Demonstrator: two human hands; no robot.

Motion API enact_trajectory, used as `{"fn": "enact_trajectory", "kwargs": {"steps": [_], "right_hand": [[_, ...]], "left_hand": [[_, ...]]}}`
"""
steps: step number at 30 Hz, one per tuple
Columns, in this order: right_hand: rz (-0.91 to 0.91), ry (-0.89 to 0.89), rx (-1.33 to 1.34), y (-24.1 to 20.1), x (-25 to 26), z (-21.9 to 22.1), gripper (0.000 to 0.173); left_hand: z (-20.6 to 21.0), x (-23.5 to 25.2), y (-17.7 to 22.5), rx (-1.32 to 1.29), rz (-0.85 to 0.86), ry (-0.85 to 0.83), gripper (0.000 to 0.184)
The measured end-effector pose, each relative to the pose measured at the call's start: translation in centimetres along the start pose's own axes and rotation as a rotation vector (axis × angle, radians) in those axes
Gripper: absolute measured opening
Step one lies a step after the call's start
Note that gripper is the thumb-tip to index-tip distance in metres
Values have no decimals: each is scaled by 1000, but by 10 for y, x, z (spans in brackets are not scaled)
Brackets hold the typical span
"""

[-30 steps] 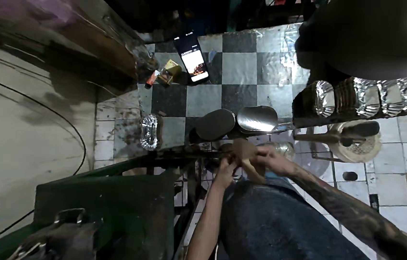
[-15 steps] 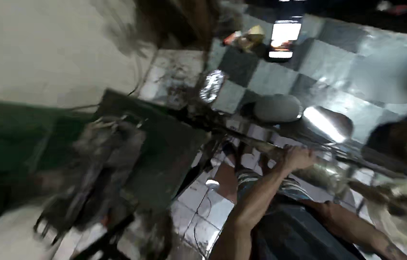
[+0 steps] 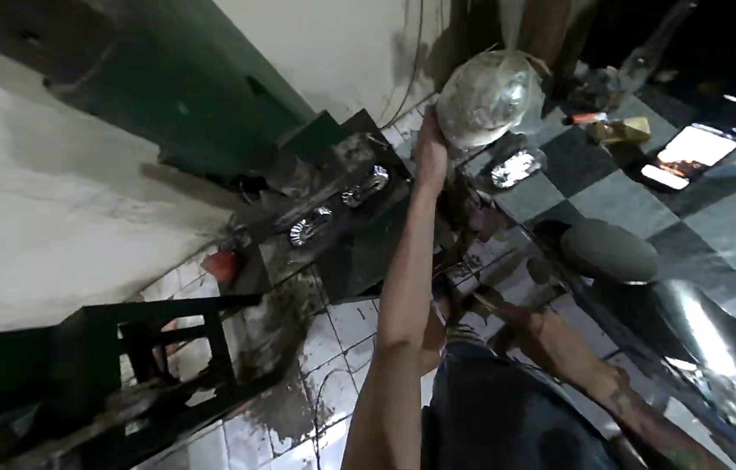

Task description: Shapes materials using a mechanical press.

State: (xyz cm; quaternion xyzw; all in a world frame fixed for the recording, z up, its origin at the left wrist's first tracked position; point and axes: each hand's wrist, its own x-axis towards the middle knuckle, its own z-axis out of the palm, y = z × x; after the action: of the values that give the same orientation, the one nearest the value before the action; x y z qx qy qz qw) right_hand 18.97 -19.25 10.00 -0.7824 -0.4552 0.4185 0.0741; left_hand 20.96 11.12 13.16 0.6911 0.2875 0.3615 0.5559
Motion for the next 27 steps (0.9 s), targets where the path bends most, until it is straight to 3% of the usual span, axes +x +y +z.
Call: {"fn": "enact_trajectory", "kwargs": {"steps": [4,6,8,9,11,13,14,16,17,19,21,22,25,27], "right_hand": [[-3,-72,-94,-33,37,0,41],[-27,-126,-142,-47,57,1,42],[-73,-191,-208,-65,78,3,46],[-113,-179,-252,-77,87,5,45],[-322,90,-343,-99,104,10,44],[-631,487,-400,-119,138,7,41],[-729,578,-422,-131,158,-3,43],[-813,560,-496,-147,205,-23,47],[-795,505,-540,-155,230,-30,49],[-649,382,-596,-176,265,-31,56],[-553,303,-579,-216,267,-7,62],[-537,264,-572,-244,262,11,64],[-490,154,-475,-320,260,77,52],[-468,4,-440,-339,261,77,51]], "left_hand": [[-54,-26,16,664,-206,-70,47],[-97,-39,-20,900,-316,-63,49],[-132,-59,-74,1051,-261,-17,49],[-146,-72,-83,1081,-233,-27,45],[-177,-91,-58,1096,-245,-38,29],[-228,-102,-22,1056,-465,-249,25],[-257,-107,-30,1050,-498,-335,22],[-297,-119,-69,1060,-471,-406,19],[-306,-128,-82,1052,-410,-356,19],[-299,-152,-77,1090,-238,-173,23],[-270,-187,-63,1054,-155,-107,27],[-251,-207,-64,978,-188,-143,28],[-190,-266,-86,679,-495,-429,35],[-161,-286,-86,464,-569,-625,33]]}}
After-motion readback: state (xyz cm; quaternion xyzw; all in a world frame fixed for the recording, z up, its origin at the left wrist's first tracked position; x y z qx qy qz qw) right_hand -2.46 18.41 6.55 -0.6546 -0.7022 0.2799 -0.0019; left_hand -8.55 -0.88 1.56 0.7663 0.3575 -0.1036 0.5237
